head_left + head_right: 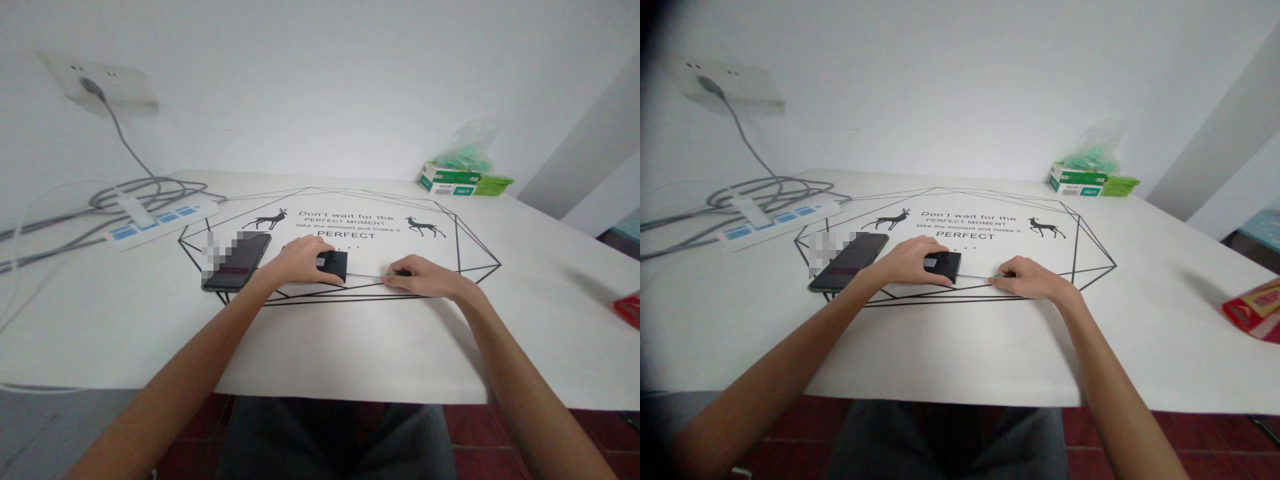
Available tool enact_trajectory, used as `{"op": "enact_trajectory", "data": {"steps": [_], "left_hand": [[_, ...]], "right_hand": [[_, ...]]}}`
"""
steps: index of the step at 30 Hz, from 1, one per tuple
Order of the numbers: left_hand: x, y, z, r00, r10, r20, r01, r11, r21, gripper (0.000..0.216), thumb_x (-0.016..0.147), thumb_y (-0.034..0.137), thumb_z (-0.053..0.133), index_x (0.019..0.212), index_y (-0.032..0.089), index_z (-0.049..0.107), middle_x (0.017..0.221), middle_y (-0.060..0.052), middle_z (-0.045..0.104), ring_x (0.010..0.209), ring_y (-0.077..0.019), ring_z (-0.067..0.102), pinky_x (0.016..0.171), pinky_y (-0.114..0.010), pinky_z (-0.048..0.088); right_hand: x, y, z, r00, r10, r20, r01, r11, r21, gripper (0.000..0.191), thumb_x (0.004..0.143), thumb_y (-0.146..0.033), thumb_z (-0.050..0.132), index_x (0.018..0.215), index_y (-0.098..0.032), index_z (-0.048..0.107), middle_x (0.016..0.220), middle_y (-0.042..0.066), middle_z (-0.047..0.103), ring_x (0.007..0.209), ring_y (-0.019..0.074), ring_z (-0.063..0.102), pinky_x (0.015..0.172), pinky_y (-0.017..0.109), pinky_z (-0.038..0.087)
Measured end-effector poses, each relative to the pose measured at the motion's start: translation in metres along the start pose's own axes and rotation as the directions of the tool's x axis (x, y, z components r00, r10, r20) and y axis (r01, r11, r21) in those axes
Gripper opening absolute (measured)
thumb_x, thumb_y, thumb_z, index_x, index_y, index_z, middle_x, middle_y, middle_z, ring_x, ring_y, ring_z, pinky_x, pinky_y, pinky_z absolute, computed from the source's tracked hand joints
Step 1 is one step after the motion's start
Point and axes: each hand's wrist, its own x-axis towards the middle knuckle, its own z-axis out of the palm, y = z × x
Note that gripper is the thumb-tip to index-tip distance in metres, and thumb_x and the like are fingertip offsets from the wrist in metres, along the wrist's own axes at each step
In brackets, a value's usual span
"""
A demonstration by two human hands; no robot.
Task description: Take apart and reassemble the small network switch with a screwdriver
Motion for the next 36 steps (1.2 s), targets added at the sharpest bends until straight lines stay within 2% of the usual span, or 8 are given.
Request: {"op": "enact_trajectory", "data": {"steps": [2,5,11,15,19,25,32,36], "left_hand": [[-0.0002,0.0003,-0.0004,1.0,-0.002,0.004,0.002,1.0,0.002,0.079,0.068,0.082,0.061,0.116,0.02,0.066,0.112,-0.011,0.067,0.107,-0.0306,0.059,0.09,-0.037,0.045],[-0.0004,0.0008,-0.0011,1.0,-0.004,0.011,0.004,1.0,0.003,0.079,0.068,0.082,0.06,0.117,0.02,0.066,0.111,-0.011,0.067,0.106,-0.0305,0.059,0.089,-0.037,0.045],[-0.0001,0.0006,-0.0006,1.0,-0.01,0.018,0.009,1.0,0.013,0.082,0.067,0.084,0.058,0.118,0.02,0.066,0.11,-0.011,0.067,0.105,-0.0309,0.059,0.087,-0.038,0.045],[-0.0003,-0.0002,0.0002,1.0,-0.002,0.017,0.002,1.0,0.013,0.083,0.068,0.085,0.057,0.118,0.02,0.066,0.11,-0.011,0.067,0.105,-0.0309,0.059,0.087,-0.037,0.045],[-0.0003,-0.0001,0.0006,1.0,-0.008,0.014,0.008,1.0,0.012,0.083,0.068,0.084,0.058,0.12,0.02,0.065,0.11,-0.011,0.067,0.105,-0.0312,0.059,0.087,-0.038,0.045],[0.0001,0.0008,-0.0002,1.0,-0.017,0.025,0.017,1.0,0.013,0.083,0.067,0.085,0.057,0.118,0.021,0.066,0.11,-0.011,0.068,0.105,-0.031,0.06,0.086,-0.038,0.045],[-0.0003,0.0006,0.0002,1.0,-0.013,0.019,0.013,1.0,0.026,0.083,0.067,0.084,0.058,0.119,0.02,0.065,0.112,-0.011,0.068,0.107,-0.0311,0.059,0.088,-0.038,0.045],[-0.0003,-0.0001,0.0005,1.0,-0.014,0.022,0.013,0.999,0.03,0.084,0.068,0.085,0.057,0.12,0.02,0.064,0.111,-0.011,0.067,0.107,-0.0311,0.059,0.088,-0.038,0.045]], "right_hand": [[-0.0006,-0.0006,-0.0009,1.0,0.006,0.006,-0.006,1.0,-0.026,0.042,0.083,-0.052,0.053,0.057,-0.02,0.044,0.055,-0.005,0.032,0.053,0.0102,0.028,0.051,0.028,0.022],[-0.0003,0.0006,-0.0012,0.999,-0.008,-0.032,0.008,1.0,-0.021,0.041,0.08,-0.053,0.058,0.06,-0.019,0.051,0.055,-0.005,0.034,0.054,0.0105,0.031,0.052,0.028,0.023],[0.0001,0.0068,0.0007,0.999,-0.028,-0.029,0.032,0.989,0.145,0.038,0.073,-0.052,0.071,0.064,-0.018,0.056,0.054,-0.005,0.041,0.052,0.0097,0.037,0.05,0.026,0.027],[-0.0004,0.005,0.0017,1.0,0.017,0.013,-0.02,0.978,0.209,0.039,0.071,-0.052,0.074,0.069,-0.019,0.054,0.054,-0.004,0.05,0.047,0.0099,0.044,0.049,0.025,0.03],[0.0001,0.0002,0.0016,0.998,-0.024,-0.05,0.031,0.988,0.151,0.037,0.07,-0.051,0.075,0.07,-0.018,0.057,0.056,-0.005,0.047,0.05,0.0089,0.038,0.049,0.025,0.028],[-0.0006,-0.0005,0.0007,0.997,-0.016,-0.074,0.028,0.987,0.159,0.035,0.085,-0.05,0.056,0.083,-0.016,0.066,0.056,-0.002,0.053,0.051,0.0109,0.041,0.051,0.026,0.031],[0.0015,0.007,-0.0016,0.995,-0.035,-0.097,0.04,0.998,0.054,0.041,0.08,-0.053,0.061,0.069,-0.015,0.068,0.056,-0.003,0.045,0.056,0.0114,0.035,0.053,0.029,0.025],[0.0016,0.007,-0.0024,0.991,-0.047,-0.125,0.058,0.995,0.081,0.039,0.075,-0.053,0.068,0.068,-0.015,0.067,0.058,-0.002,0.049,0.058,0.012,0.039,0.054,0.029,0.028]]}}
